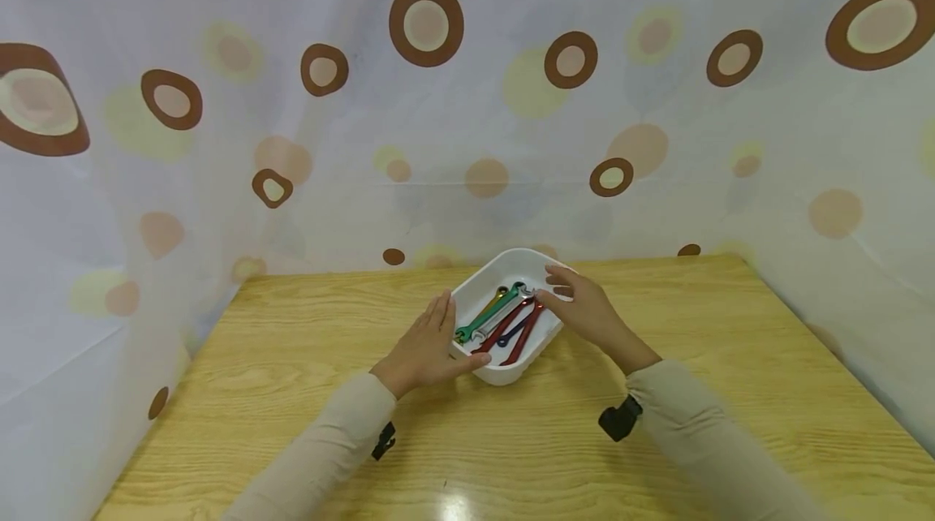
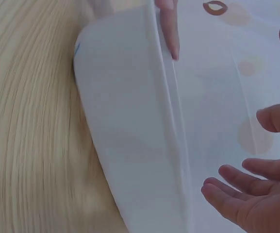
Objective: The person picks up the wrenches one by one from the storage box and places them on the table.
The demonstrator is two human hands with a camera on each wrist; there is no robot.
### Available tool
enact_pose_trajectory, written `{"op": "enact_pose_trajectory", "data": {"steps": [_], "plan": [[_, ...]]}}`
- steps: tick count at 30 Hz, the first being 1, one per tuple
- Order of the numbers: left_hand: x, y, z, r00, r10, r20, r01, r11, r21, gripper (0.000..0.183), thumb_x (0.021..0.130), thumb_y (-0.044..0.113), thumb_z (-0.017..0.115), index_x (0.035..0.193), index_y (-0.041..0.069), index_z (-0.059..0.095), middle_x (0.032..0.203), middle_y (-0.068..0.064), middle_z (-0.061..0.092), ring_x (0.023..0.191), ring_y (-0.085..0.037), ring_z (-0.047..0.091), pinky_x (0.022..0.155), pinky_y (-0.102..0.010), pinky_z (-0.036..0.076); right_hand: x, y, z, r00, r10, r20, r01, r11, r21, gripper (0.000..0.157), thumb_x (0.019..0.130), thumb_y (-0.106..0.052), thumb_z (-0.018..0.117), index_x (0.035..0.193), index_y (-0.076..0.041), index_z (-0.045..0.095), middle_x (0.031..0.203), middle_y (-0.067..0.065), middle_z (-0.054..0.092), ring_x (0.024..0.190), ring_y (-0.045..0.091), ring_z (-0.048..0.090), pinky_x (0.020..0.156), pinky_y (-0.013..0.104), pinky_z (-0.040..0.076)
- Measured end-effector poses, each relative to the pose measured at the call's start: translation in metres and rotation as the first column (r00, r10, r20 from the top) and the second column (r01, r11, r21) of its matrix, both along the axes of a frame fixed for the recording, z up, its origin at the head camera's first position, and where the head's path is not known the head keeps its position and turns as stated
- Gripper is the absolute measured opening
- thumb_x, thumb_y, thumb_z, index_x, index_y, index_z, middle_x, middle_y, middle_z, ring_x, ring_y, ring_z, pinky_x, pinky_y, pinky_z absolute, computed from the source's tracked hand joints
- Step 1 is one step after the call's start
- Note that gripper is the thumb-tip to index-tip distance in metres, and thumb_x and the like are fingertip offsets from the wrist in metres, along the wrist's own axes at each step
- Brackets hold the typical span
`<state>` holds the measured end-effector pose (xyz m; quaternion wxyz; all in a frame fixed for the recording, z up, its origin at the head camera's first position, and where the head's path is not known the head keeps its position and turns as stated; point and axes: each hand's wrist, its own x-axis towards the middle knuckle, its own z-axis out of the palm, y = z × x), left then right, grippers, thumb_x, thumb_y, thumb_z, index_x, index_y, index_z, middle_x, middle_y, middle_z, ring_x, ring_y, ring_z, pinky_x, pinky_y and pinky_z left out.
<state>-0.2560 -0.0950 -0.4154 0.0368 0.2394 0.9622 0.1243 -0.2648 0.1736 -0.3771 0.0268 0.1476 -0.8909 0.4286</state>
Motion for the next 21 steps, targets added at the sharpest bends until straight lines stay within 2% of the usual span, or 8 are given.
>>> {"op": "enact_pose_trajectory", "data": {"steps": [6, 11, 14, 16, 21], "plan": [[-0.001, 0.0, -0.001, 1.0, 0.0, 0.003, 0.0, 1.0, -0.002, 0.107, 0.087, 0.071, 0.045, 0.151, -0.006, 0.006, 0.159, -0.02, -0.002, 0.147, -0.034, 0.005, 0.117, -0.044, 0.016, -0.02, -0.031, -0.014, 0.983, -0.031, 0.18, 0.054, 0.991, -0.124, 0.054, 0.099, -0.026, 0.053, 0.142, 0.004, 0.04, 0.132, 0.027, 0.052, 0.119, 0.039, 0.052, 0.097, 0.048, 0.046], [0.0, 0.001, 0.0, 1.0, 0.007, 0.003, -0.007, 1.0, -0.009, 0.108, 0.087, 0.072, 0.044, 0.151, -0.006, 0.007, 0.159, -0.019, -0.001, 0.147, -0.034, 0.005, 0.117, -0.043, 0.016, -0.032, -0.051, -0.022, 0.941, -0.094, 0.326, 0.159, 0.971, -0.179, 0.055, 0.098, -0.028, 0.054, 0.141, 0.004, 0.042, 0.138, 0.026, 0.048, 0.117, 0.037, 0.054, 0.095, 0.044, 0.047], [0.0, 0.001, 0.001, 1.0, 0.003, -0.001, -0.003, 1.0, -0.007, 0.108, 0.087, 0.072, 0.044, 0.15, -0.006, 0.007, 0.159, -0.02, 0.0, 0.147, -0.034, 0.006, 0.117, -0.043, 0.016, -0.037, -0.059, -0.024, 0.926, -0.13, 0.355, 0.2, 0.965, -0.169, 0.054, 0.097, -0.027, 0.055, 0.14, 0.004, 0.045, 0.137, 0.025, 0.049, 0.118, 0.036, 0.054, 0.096, 0.043, 0.047], [0.0, 0.001, 0.001, 1.0, -0.002, -0.006, 0.002, 1.0, -0.002, 0.107, 0.087, 0.072, 0.045, 0.15, -0.007, 0.007, 0.159, -0.021, 0.0, 0.147, -0.035, 0.006, 0.117, -0.044, 0.017, -0.04, -0.062, -0.026, 0.925, -0.137, 0.355, 0.199, 0.969, -0.145, 0.053, 0.096, -0.027, 0.057, 0.139, 0.003, 0.046, 0.136, 0.024, 0.05, 0.119, 0.035, 0.053, 0.097, 0.043, 0.046], [0.0, 0.0, -0.001, 1.0, -0.002, -0.016, 0.002, 1.0, -0.006, 0.107, 0.087, 0.071, 0.045, 0.15, -0.007, 0.007, 0.159, -0.021, 0.001, 0.146, -0.035, 0.006, 0.117, -0.043, 0.016, -0.044, -0.063, -0.032, 0.93, -0.085, 0.357, 0.149, 0.976, -0.156, 0.05, 0.096, -0.023, 0.057, 0.138, 0.002, 0.048, 0.137, 0.023, 0.049, 0.121, 0.035, 0.052, 0.098, 0.045, 0.045]]}}
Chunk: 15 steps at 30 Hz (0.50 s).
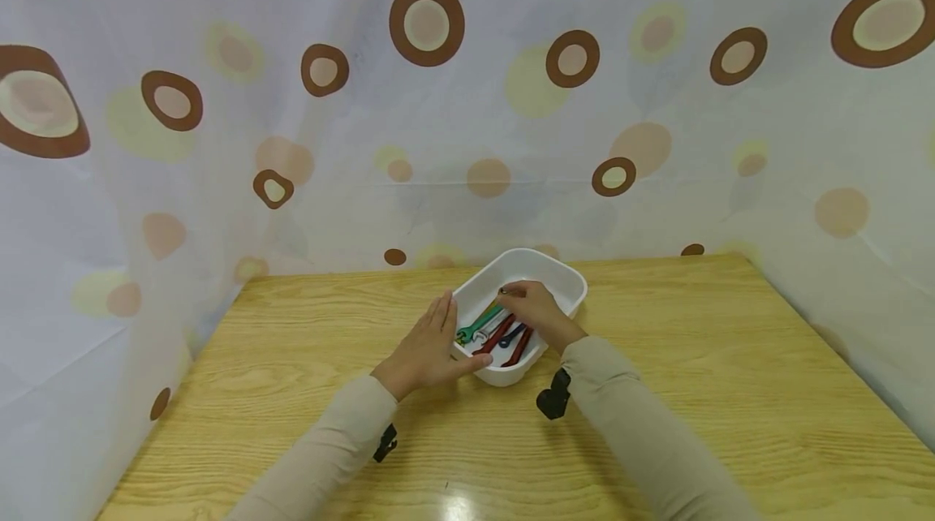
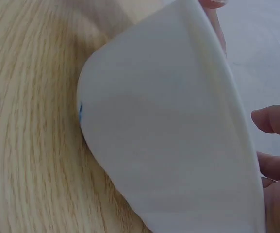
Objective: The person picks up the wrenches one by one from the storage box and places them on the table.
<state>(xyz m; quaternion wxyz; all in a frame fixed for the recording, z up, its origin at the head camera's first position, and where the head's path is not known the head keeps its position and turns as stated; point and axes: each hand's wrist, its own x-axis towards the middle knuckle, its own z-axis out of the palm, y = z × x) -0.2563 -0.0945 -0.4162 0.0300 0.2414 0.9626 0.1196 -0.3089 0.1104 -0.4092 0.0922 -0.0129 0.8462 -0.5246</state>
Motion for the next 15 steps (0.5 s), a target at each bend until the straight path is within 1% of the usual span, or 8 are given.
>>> {"op": "enact_pose_trajectory", "data": {"steps": [2, 4, 6, 8, 10, 12, 15], "plan": [[0.0, 0.0, 0.0, 1.0, 0.003, 0.0, -0.003, 1.0, -0.001, 0.107, 0.087, 0.071, 0.046, 0.15, -0.007, 0.007, 0.159, -0.02, 0.0, 0.147, -0.035, 0.006, 0.117, -0.043, 0.016, -0.001, 0.0, -0.002, 1.0, 0.009, 0.007, -0.009, 1.0, -0.021, 0.048, 0.096, -0.022, 0.057, 0.137, 0.003, 0.048, 0.137, 0.023, 0.05, 0.119, 0.035, 0.053, 0.097, 0.045, 0.046], [0.0, 0.0, -0.001, 1.0, 0.002, 0.0, -0.002, 1.0, 0.001, 0.107, 0.087, 0.071, 0.046, 0.15, -0.007, 0.007, 0.159, -0.019, -0.001, 0.147, -0.035, 0.006, 0.117, -0.043, 0.016, -0.003, 0.0, -0.005, 1.0, 0.009, -0.002, -0.009, 1.0, -0.012, 0.046, 0.096, -0.021, 0.057, 0.135, 0.003, 0.051, 0.135, 0.023, 0.051, 0.118, 0.034, 0.053, 0.096, 0.044, 0.046], [0.0, 0.0, -0.002, 1.0, 0.001, 0.0, -0.001, 1.0, 0.005, 0.107, 0.087, 0.071, 0.046, 0.15, -0.007, 0.008, 0.159, -0.019, -0.001, 0.147, -0.035, 0.006, 0.117, -0.043, 0.016, -0.004, 0.0, -0.007, 0.998, 0.031, -0.047, -0.029, 0.998, 0.05, 0.044, 0.095, -0.018, 0.058, 0.133, 0.003, 0.053, 0.132, 0.022, 0.054, 0.117, 0.035, 0.054, 0.095, 0.044, 0.047], [0.0, 0.0, -0.002, 1.0, -0.002, 0.0, 0.002, 1.0, 0.009, 0.107, 0.087, 0.071, 0.045, 0.15, -0.007, 0.008, 0.159, -0.02, 0.0, 0.147, -0.035, 0.006, 0.117, -0.043, 0.015, -0.004, 0.001, -0.009, 0.991, 0.078, -0.111, -0.062, 0.989, 0.135, 0.041, 0.093, -0.014, 0.06, 0.131, 0.003, 0.055, 0.127, 0.022, 0.058, 0.115, 0.035, 0.056, 0.094, 0.045, 0.047], [0.0, 0.0, -0.002, 1.0, -0.003, -0.002, 0.003, 1.0, 0.01, 0.107, 0.087, 0.071, 0.045, 0.15, -0.007, 0.009, 0.159, -0.021, 0.001, 0.146, -0.035, 0.006, 0.117, -0.043, 0.015, -0.006, 0.001, -0.011, 0.974, 0.143, -0.174, -0.106, 0.973, 0.206, 0.04, 0.092, -0.011, 0.061, 0.129, 0.004, 0.056, 0.123, 0.022, 0.06, 0.114, 0.035, 0.057, 0.094, 0.045, 0.048], [0.0, 0.0, -0.002, 1.0, -0.004, -0.007, 0.004, 1.0, 0.013, 0.107, 0.087, 0.071, 0.045, 0.15, -0.007, 0.009, 0.159, -0.022, 0.002, 0.146, -0.035, 0.007, 0.117, -0.043, 0.016, -0.009, 0.002, -0.011, 0.95, 0.218, -0.225, -0.16, 0.955, 0.252, 0.04, 0.092, -0.01, 0.062, 0.129, 0.004, 0.057, 0.12, 0.02, 0.062, 0.112, 0.035, 0.058, 0.094, 0.046, 0.048], [0.0, 0.0, -0.002, 1.0, -0.005, -0.012, 0.005, 1.0, 0.014, 0.107, 0.088, 0.071, 0.045, 0.15, -0.008, 0.009, 0.158, -0.022, 0.003, 0.146, -0.035, 0.007, 0.117, -0.043, 0.016, -0.015, 0.004, -0.012, 0.918, 0.317, -0.238, -0.243, 0.924, 0.294, 0.04, 0.091, -0.013, 0.064, 0.128, 0.002, 0.058, 0.119, 0.018, 0.063, 0.112, 0.033, 0.059, 0.095, 0.046, 0.047]]}}
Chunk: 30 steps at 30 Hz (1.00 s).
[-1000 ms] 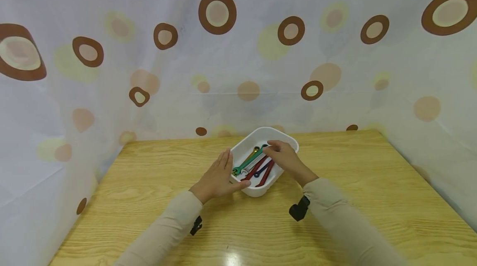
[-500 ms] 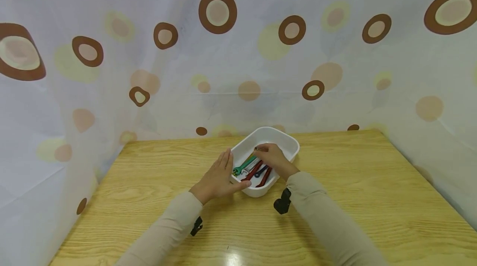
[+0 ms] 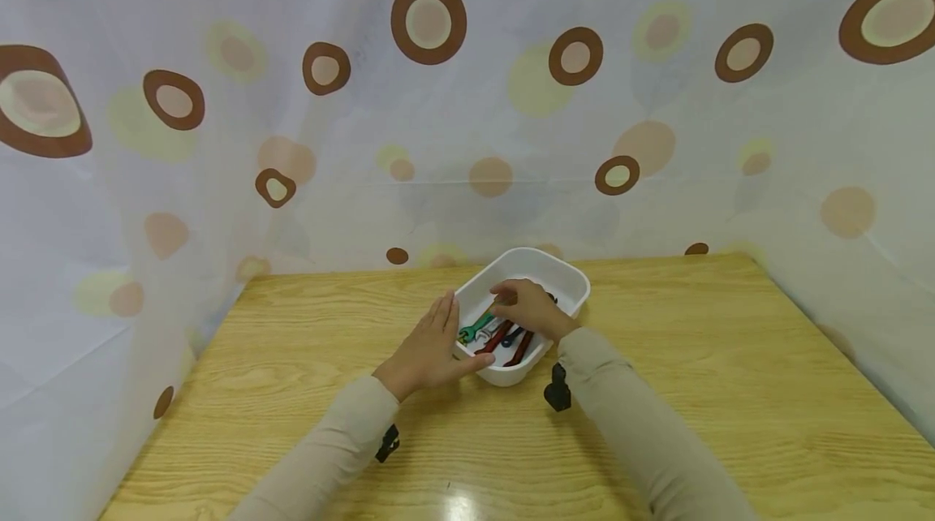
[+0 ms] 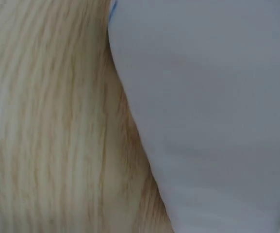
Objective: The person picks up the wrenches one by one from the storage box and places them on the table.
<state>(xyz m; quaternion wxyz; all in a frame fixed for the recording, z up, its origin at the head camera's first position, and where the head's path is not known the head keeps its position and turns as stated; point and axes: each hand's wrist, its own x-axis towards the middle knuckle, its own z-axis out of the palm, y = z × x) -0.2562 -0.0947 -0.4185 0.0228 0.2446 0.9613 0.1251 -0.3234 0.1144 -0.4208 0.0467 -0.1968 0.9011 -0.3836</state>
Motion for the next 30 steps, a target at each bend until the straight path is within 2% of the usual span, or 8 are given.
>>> {"op": "enact_pose_trajectory", "data": {"steps": [4, 8, 19, 30], "plan": [[0.0, 0.001, -0.001, 1.0, -0.004, 0.009, 0.004, 1.0, 0.001, 0.107, 0.087, 0.071, 0.044, 0.15, -0.007, 0.008, 0.159, -0.021, 0.0, 0.146, -0.035, 0.006, 0.117, -0.044, 0.016, -0.008, 0.004, -0.002, 0.997, 0.08, 0.018, -0.081, 0.995, 0.06, 0.039, 0.089, -0.011, 0.067, 0.125, 0.001, 0.06, 0.119, 0.016, 0.064, 0.113, 0.03, 0.059, 0.096, 0.044, 0.046], [-0.001, 0.002, -0.001, 1.0, -0.008, 0.021, 0.008, 1.0, 0.013, 0.107, 0.087, 0.071, 0.045, 0.15, -0.007, 0.008, 0.159, -0.02, -0.001, 0.146, -0.035, 0.006, 0.117, -0.045, 0.015, -0.013, 0.008, -0.004, 0.994, 0.113, 0.004, -0.113, 0.987, 0.116, 0.034, 0.086, -0.005, 0.068, 0.119, 0.002, 0.063, 0.116, 0.015, 0.066, 0.111, 0.029, 0.061, 0.096, 0.043, 0.047], [-0.001, -0.001, -0.005, 1.0, 0.014, 0.026, -0.014, 1.0, 0.005, 0.109, 0.086, 0.075, 0.041, 0.151, -0.003, 0.004, 0.16, -0.016, -0.005, 0.147, -0.031, 0.002, 0.117, -0.047, 0.014, -0.01, 0.0, -0.009, 0.988, 0.13, -0.078, -0.098, 0.939, 0.329, 0.017, 0.085, -0.008, 0.07, 0.102, -0.008, 0.072, 0.101, 0.005, 0.068, 0.099, 0.024, 0.061, 0.09, 0.042, 0.048], [-0.002, -0.002, -0.007, 1.0, 0.019, 0.024, -0.019, 1.0, 0.002, 0.11, 0.085, 0.078, 0.037, 0.152, -0.002, 0.004, 0.16, -0.016, -0.003, 0.147, -0.03, 0.001, 0.117, -0.046, 0.014, -0.009, -0.003, -0.008, 0.983, 0.15, -0.102, -0.102, 0.923, 0.372, 0.004, 0.084, -0.008, 0.073, 0.089, -0.009, 0.073, 0.091, 0.003, 0.069, 0.09, 0.021, 0.063, 0.086, 0.039, 0.049]]}}
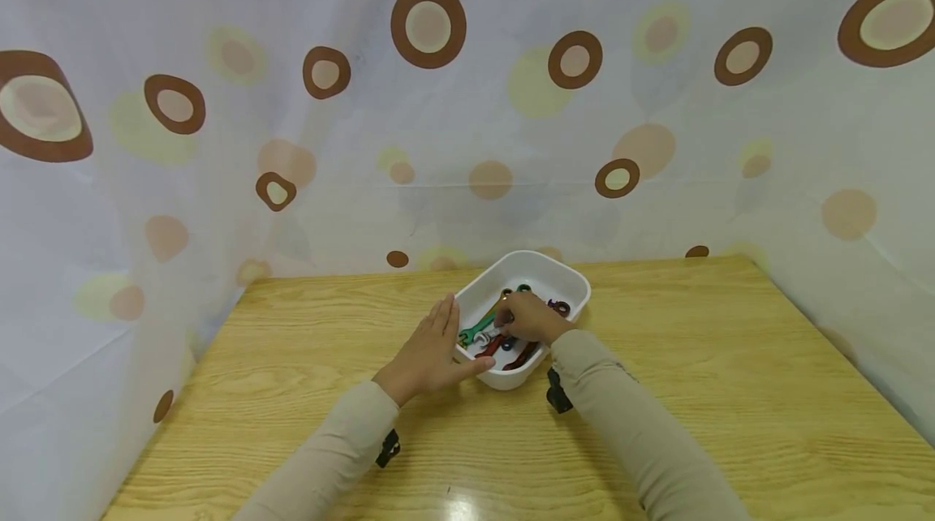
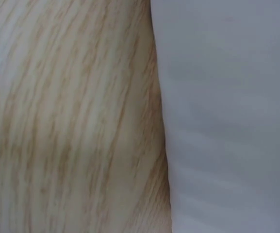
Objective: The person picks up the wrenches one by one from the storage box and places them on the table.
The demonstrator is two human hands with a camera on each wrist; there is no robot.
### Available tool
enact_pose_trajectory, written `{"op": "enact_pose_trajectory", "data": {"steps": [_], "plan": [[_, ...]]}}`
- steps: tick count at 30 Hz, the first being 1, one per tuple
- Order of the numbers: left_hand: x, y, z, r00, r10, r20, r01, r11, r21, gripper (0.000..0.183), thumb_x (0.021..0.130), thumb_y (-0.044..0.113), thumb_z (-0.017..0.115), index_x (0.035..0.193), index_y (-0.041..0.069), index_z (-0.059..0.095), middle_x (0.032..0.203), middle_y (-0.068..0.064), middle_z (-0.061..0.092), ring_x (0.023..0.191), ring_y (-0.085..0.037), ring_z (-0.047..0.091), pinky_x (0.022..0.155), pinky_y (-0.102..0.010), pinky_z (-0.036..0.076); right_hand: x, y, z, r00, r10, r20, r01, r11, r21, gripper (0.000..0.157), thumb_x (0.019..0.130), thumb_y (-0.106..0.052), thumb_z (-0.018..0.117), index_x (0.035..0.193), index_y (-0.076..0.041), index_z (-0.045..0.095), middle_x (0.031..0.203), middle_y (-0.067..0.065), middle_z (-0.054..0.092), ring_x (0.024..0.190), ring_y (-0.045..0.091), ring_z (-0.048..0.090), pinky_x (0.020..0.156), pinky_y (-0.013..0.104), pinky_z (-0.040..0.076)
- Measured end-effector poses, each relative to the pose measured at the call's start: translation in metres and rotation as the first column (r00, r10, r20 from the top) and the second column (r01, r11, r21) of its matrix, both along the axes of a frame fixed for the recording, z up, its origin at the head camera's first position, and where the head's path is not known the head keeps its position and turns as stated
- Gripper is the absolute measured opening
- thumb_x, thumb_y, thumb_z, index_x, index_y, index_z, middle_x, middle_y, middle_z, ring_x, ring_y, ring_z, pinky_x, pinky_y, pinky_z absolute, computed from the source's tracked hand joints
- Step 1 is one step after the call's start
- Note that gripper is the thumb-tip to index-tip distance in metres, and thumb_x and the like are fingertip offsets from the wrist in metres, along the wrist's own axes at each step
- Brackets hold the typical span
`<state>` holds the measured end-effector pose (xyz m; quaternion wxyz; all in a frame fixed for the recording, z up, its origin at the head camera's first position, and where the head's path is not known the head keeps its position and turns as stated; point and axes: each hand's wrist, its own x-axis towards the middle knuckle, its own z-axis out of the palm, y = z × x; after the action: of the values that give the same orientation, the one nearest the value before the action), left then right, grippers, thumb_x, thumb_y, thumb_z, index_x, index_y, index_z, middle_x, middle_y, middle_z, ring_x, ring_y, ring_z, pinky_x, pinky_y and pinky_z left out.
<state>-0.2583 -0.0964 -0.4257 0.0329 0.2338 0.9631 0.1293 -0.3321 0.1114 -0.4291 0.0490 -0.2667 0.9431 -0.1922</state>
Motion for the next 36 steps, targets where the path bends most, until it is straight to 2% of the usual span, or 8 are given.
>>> {"op": "enact_pose_trajectory", "data": {"steps": [7, 12, 22, 30, 36], "plan": [[-0.0004, 0.001, 0.0022, 1.0, -0.005, -0.004, 0.005, 1.0, -0.005, 0.11, 0.085, 0.078, 0.037, 0.151, -0.003, 0.004, 0.16, -0.016, -0.003, 0.147, -0.03, 0.002, 0.117, -0.046, 0.013, -0.0003, 0.0014, -0.0004, 0.999, 0.032, 0.002, -0.032, 0.999, 0.004, 0.005, 0.085, -0.007, 0.071, 0.083, -0.011, 0.067, 0.081, -0.001, 0.063, 0.078, 0.013, 0.057, 0.077, 0.033, 0.048], [-0.0014, 0.0015, 0.0028, 1.0, -0.003, -0.005, 0.003, 1.0, -0.003, 0.11, 0.084, 0.079, 0.037, 0.152, -0.003, 0.004, 0.16, -0.016, -0.003, 0.147, -0.029, 0.002, 0.117, -0.046, 0.013, -0.0022, 0.0022, -0.0001, 0.998, 0.053, 0.026, -0.053, 0.999, -0.01, 0.006, 0.086, -0.006, 0.07, 0.084, -0.011, 0.067, 0.081, -0.002, 0.063, 0.078, 0.011, 0.056, 0.077, 0.032, 0.049], [0.0009, 0.0024, 0.0057, 1.0, -0.008, 0.0, 0.008, 1.0, -0.01, 0.109, 0.086, 0.076, 0.039, 0.151, -0.003, 0.005, 0.16, -0.017, -0.002, 0.147, -0.031, 0.003, 0.117, -0.047, 0.014, -0.0013, 0.003, 0.0019, 0.994, 0.084, 0.068, -0.083, 0.996, -0.021, 0.008, 0.088, -0.006, 0.068, 0.09, -0.009, 0.074, 0.088, 0.0, 0.068, 0.083, 0.012, 0.058, 0.08, 0.033, 0.049], [0.0016, 0.0011, 0.0054, 1.0, -0.016, -0.015, 0.016, 1.0, -0.004, 0.108, 0.087, 0.075, 0.04, 0.151, -0.005, 0.006, 0.159, -0.02, 0.001, 0.147, -0.034, 0.005, 0.116, -0.049, 0.016, 0.002, 0.0017, 0.0039, 0.998, 0.048, 0.033, -0.046, 0.997, -0.061, 0.009, 0.091, -0.007, 0.065, 0.093, -0.008, 0.073, 0.093, 0.003, 0.069, 0.09, 0.018, 0.061, 0.085, 0.039, 0.049], [0.0036, 0.0015, 0.0077, 1.0, -0.004, -0.008, 0.004, 1.0, 0.006, 0.107, 0.087, 0.074, 0.042, 0.151, -0.005, 0.008, 0.159, -0.019, 0.0, 0.147, -0.033, 0.005, 0.116, -0.048, 0.016, 0.0039, 0.0018, 0.0044, 1.0, 0.006, 0.02, -0.003, 0.99, -0.143, 0.01, 0.091, -0.006, 0.064, 0.096, -0.007, 0.072, 0.095, 0.005, 0.069, 0.092, 0.021, 0.062, 0.087, 0.041, 0.049]]}}
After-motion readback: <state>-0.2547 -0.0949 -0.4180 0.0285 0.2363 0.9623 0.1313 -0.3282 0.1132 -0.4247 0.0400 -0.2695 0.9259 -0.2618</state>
